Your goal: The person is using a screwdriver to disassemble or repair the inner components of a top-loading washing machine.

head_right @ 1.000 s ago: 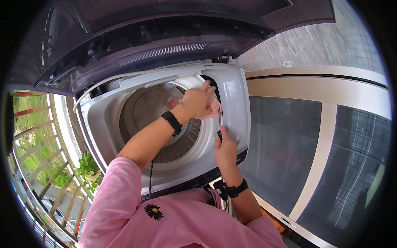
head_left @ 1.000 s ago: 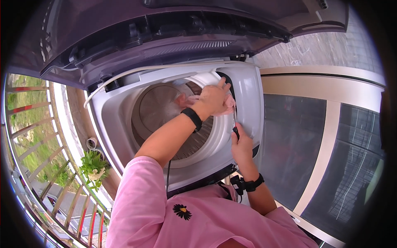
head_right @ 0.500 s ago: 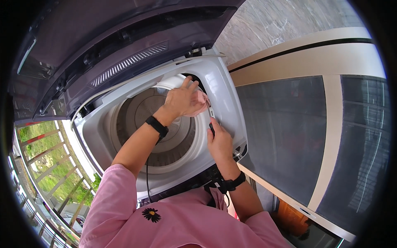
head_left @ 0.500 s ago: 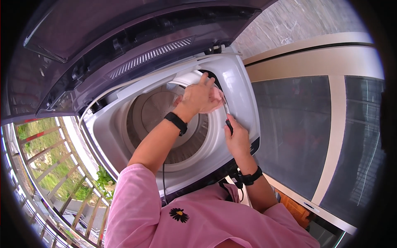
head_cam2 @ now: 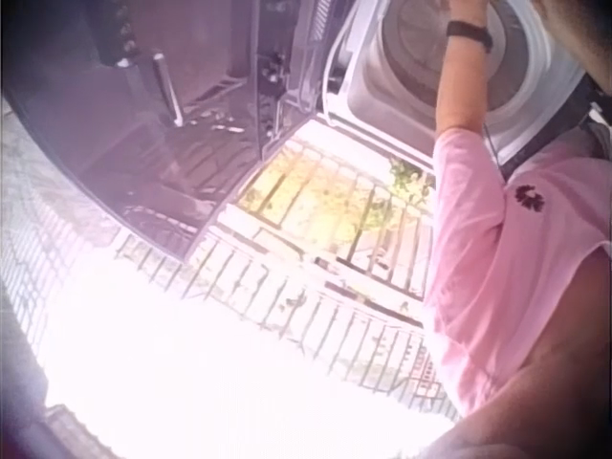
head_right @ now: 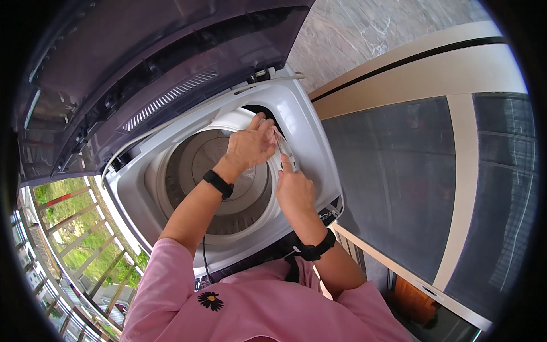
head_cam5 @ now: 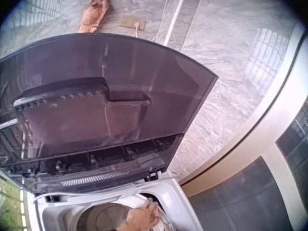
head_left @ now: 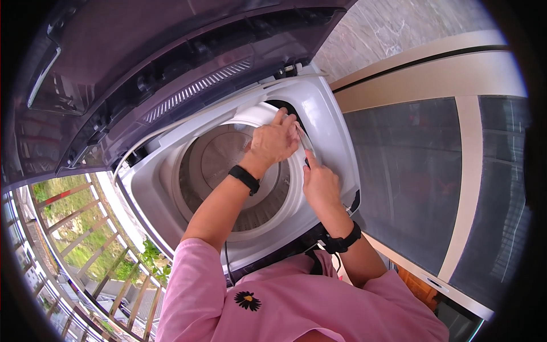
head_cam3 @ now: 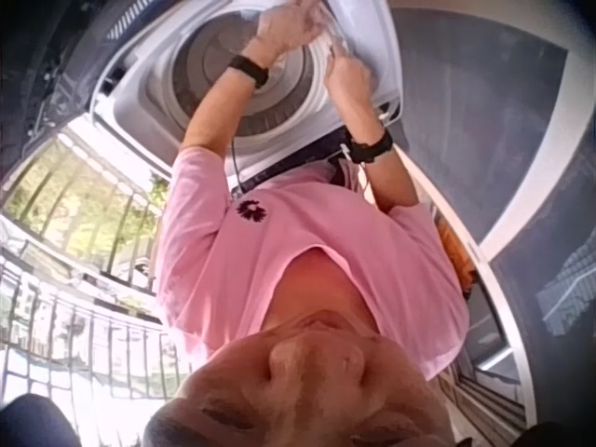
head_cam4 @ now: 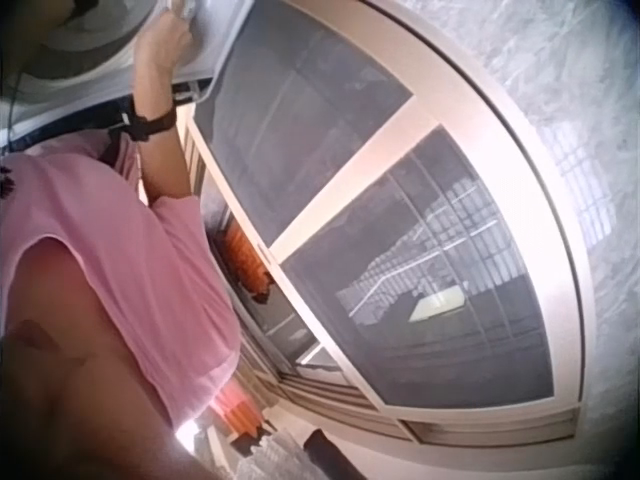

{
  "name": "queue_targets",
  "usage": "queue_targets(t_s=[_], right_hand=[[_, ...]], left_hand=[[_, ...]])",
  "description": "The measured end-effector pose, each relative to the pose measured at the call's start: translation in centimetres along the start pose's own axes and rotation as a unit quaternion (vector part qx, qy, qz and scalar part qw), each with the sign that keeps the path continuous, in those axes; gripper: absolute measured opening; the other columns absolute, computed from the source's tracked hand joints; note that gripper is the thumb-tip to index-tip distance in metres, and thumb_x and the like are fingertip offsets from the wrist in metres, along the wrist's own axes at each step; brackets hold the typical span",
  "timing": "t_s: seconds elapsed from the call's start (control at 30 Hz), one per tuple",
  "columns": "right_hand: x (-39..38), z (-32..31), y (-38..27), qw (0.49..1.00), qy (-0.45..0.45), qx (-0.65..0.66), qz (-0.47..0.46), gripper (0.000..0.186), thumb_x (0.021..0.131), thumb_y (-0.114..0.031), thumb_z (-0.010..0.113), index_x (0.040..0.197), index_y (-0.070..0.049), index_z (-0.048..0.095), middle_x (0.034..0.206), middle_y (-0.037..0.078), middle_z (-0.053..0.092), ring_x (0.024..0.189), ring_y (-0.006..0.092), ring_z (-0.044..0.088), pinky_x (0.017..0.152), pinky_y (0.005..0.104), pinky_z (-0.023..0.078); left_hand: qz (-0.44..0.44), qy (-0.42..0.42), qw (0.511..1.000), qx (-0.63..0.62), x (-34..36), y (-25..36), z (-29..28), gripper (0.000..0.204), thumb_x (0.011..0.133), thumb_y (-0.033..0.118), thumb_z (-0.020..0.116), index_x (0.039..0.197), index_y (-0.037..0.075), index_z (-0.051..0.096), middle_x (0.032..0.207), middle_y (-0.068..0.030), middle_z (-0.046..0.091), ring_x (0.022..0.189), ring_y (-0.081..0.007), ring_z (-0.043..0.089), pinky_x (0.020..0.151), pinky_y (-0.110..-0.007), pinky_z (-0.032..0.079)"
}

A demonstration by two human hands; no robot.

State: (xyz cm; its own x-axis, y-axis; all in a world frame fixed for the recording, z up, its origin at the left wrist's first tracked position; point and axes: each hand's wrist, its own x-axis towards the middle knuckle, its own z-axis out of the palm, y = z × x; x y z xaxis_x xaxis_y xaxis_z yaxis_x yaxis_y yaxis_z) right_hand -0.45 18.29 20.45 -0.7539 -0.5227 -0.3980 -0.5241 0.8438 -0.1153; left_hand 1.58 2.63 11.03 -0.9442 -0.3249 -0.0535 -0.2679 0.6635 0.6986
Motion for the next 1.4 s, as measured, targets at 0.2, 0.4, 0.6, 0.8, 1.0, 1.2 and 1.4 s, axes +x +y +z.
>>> queue_targets(t_s=[0.2, 0.4, 0.6, 0.8, 1.0, 1.2, 1.4], right_hand=[[-3.9, -2.1, 1.4, 0.996, -0.065, -0.037, 0.053, 0.044, 0.095, -0.021, 0.051, 0.137, -0.01, 0.049, 0.074, 0.025, 0.067, 0.073, 0.0433, 0.067, 0.071, 0.0532, 0.053], [-4.3, -0.3, 2.8, 0.999, -0.009, -0.018, 0.028, 0.045, 0.093, -0.022, 0.055, 0.136, -0.009, 0.051, 0.073, 0.024, 0.067, 0.071, 0.0448, 0.066, 0.07, 0.0538, 0.053], [-3.1, 0.2, 1.9, 0.999, 0.033, -0.02, 0.007, 0.044, 0.09, -0.022, 0.059, 0.132, -0.01, 0.054, 0.079, 0.022, 0.067, 0.075, 0.0441, 0.065, 0.069, 0.0534, 0.051], [-2.0, -1.8, -0.9, 0.994, -0.038, -0.096, 0.043, 0.041, 0.09, -0.018, 0.058, 0.129, -0.008, 0.056, 0.082, 0.023, 0.068, 0.075, 0.0433, 0.065, 0.07, 0.0528, 0.052], [-1.4, -6.4, 0.6, 0.993, -0.112, -0.003, 0.031, 0.038, 0.093, -0.015, 0.052, 0.13, -0.005, 0.057, 0.076, 0.019, 0.066, 0.057, 0.0316, 0.065, 0.055, 0.043, 0.053], [-0.2, -9.1, 3.2, 0.89, -0.26, 0.313, 0.205, 0.039, 0.097, -0.021, 0.054, 0.135, -0.012, 0.057, 0.061, 0.002, 0.051, 0.041, 0.0099, 0.047, 0.038, 0.0252, 0.038], [-0.2, -10.8, 5.6, 0.875, -0.34, 0.312, 0.148, 0.039, 0.097, -0.018, 0.054, 0.136, -0.011, 0.056, 0.062, 0.001, 0.05, 0.041, 0.0081, 0.044, 0.039, 0.0238, 0.031]], left_hand=[[-0.033, -0.057, 0.998, 0.013, 0.0, 0.3, -1.2, 0.085, 0.066, 0.046, 0.075, 0.139, 0.013, 0.045, 0.149, -0.0127, 0.038, 0.098, -0.0351, 0.068, 0.082, -0.043, 0.055], [-0.035, -0.096, 0.993, 0.064, 0.3, 0.8, -1.9, 0.109, 0.054, 0.068, 0.078, 0.142, 0.014, 0.042, 0.15, -0.0105, 0.037, 0.103, -0.0287, 0.068, 0.087, -0.039, 0.055], [-0.061, -0.078, 0.994, 0.038, 0.6, 0.5, -2.4, 0.105, 0.055, 0.06, 0.083, 0.14, 0.013, 0.043, 0.151, -0.0134, 0.034, 0.103, -0.0336, 0.066, 0.085, -0.041, 0.054], [-0.045, -0.021, 0.998, 0.046, 0.6, -0.8, -0.9, 0.084, 0.073, 0.055, 0.073, 0.139, 0.013, 0.044, 0.148, -0.0125, 0.038, 0.096, -0.033, 0.069, 0.081, -0.04, 0.056], [-0.051, -0.018, 0.999, -0.008, 0.1, 0.2, 0.2, 0.081, 0.076, 0.056, 0.069, 0.139, 0.012, 0.044, 0.151, -0.013, 0.036, 0.099, -0.0316, 0.068, 0.084, -0.04, 0.054], [-0.077, -0.036, 0.996, -0.009, -0.3, 1.3, -0.2, 0.088, 0.072, 0.057, 0.071, 0.14, 0.009, 0.042, 0.153, -0.0142, 0.032, 0.105, -0.0312, 0.066, 0.088, -0.04, 0.053], [-0.093, -0.018, 0.995, -0.005, -0.2, 1.2, 0.2, 0.096, 0.06, 0.05, 0.081, 0.14, 0.011, 0.042, 0.153, -0.0107, 0.031, 0.101, -0.0305, 0.068, 0.085, -0.038, 0.054]])
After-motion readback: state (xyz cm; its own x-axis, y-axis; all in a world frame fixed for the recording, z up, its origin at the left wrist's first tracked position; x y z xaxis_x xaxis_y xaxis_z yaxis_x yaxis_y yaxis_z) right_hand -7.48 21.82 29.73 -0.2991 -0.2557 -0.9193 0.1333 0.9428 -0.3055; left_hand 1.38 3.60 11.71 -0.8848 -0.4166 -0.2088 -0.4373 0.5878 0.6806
